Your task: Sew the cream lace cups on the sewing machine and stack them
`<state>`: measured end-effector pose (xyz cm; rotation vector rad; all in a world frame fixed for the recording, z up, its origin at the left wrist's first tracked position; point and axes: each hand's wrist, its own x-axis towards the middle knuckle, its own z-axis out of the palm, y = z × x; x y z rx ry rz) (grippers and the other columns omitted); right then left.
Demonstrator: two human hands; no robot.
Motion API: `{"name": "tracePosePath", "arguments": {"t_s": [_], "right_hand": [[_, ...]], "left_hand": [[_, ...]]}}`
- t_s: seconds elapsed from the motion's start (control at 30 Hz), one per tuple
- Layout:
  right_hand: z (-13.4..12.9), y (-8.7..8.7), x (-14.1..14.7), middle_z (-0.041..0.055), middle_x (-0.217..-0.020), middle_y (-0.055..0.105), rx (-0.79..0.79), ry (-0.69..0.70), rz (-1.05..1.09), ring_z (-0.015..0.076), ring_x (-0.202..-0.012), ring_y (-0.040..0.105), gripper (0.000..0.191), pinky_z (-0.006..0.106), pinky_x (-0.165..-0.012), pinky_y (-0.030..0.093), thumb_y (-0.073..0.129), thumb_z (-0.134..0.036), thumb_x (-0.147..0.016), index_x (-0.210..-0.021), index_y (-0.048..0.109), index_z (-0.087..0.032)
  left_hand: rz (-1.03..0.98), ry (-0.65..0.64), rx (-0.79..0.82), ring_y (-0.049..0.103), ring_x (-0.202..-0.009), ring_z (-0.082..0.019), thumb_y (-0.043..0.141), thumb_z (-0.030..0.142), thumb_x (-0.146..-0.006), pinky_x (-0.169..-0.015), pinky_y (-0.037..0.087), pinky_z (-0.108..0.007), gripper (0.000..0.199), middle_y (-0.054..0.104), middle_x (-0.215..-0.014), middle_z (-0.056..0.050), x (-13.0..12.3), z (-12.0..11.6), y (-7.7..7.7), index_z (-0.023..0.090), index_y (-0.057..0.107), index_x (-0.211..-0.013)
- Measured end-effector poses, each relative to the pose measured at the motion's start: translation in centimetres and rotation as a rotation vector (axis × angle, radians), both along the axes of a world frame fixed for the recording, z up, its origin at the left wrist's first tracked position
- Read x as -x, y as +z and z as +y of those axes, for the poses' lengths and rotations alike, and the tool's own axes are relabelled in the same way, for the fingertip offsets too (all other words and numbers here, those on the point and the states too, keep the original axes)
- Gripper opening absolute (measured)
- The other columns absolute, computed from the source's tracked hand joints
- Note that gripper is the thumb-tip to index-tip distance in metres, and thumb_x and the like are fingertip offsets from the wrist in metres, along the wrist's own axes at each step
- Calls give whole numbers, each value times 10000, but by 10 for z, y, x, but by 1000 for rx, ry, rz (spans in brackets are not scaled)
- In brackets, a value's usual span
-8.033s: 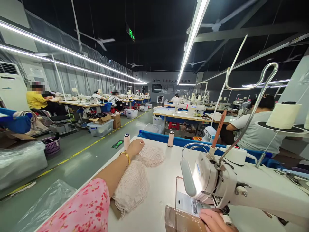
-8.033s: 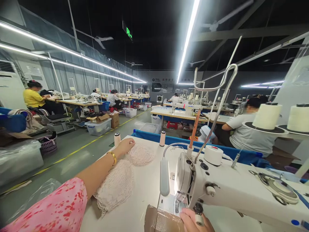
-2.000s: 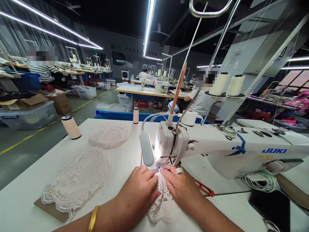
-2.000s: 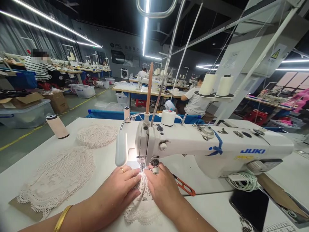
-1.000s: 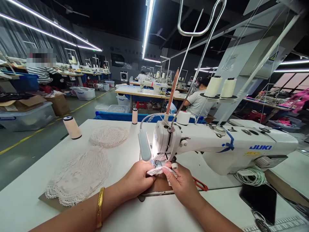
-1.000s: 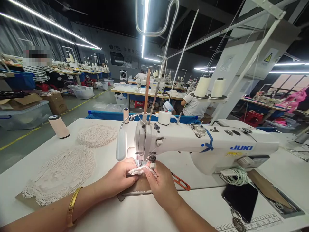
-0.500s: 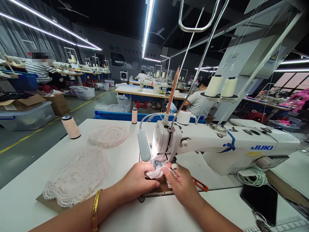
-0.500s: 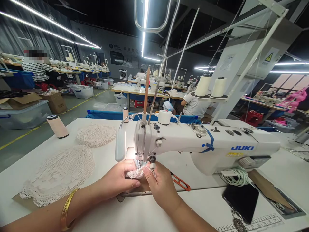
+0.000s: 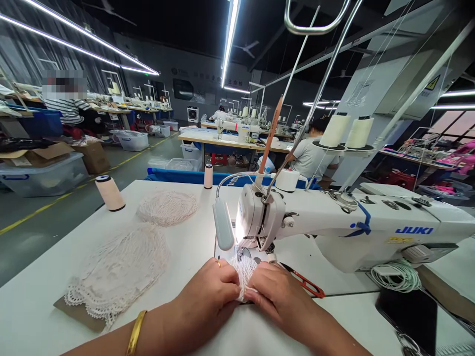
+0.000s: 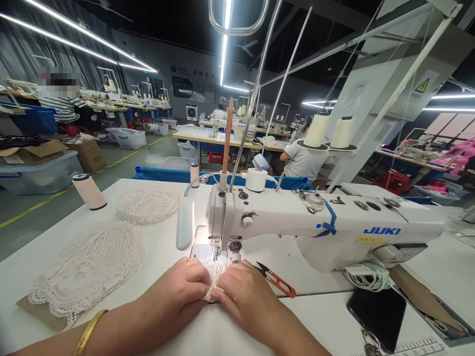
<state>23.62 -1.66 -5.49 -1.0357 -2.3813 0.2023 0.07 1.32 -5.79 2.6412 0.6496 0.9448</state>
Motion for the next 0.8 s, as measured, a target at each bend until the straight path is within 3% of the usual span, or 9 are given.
{"name": "tracePosePath", "arguments": {"t_s": [0.13,0.47,0.63,0.7,0.8], "right_hand": [[-1,-1,-4,-12,-810,623,-1,3,-53,175,-753,547,382,294,-722,399,446,-367,-1178,-829,521,-231],[13,-13,-3,-15,-739,615,-106,-73,-67,183,-682,545,382,301,-647,380,392,-330,-1181,-820,486,-248],[15,-13,-4,14,-794,665,-98,-147,-146,216,-710,598,297,310,-633,440,462,-308,-1152,-868,531,-254],[12,-12,-2,22,-878,712,-48,-140,-139,246,-800,654,171,326,-671,505,629,-365,-1090,-970,576,-256],[8,-13,5,63,-1088,765,-57,-115,-88,283,-934,706,259,373,-782,574,751,-340,-1003,-1181,588,-244]], "left_hand": [[46,11,-113,620,-801,-192,579,70,-1002,-761,414,-352,220,729,-854,9,1,-4,-4,214,673,-865],[32,65,-172,593,-722,-181,535,94,-1020,-710,424,-325,286,710,-812,-5,-4,14,-9,198,652,-781],[33,58,-57,568,-721,-173,531,101,-998,-664,401,-287,262,680,-823,-14,-5,24,-5,198,633,-776],[32,46,38,563,-733,-169,529,139,-1010,-663,404,-276,275,657,-820,-16,-4,27,-1,194,588,-746],[29,40,201,573,-770,-176,503,256,-1065,-704,430,-280,330,642,-829,-20,-5,30,4,197,575,-749]]}}
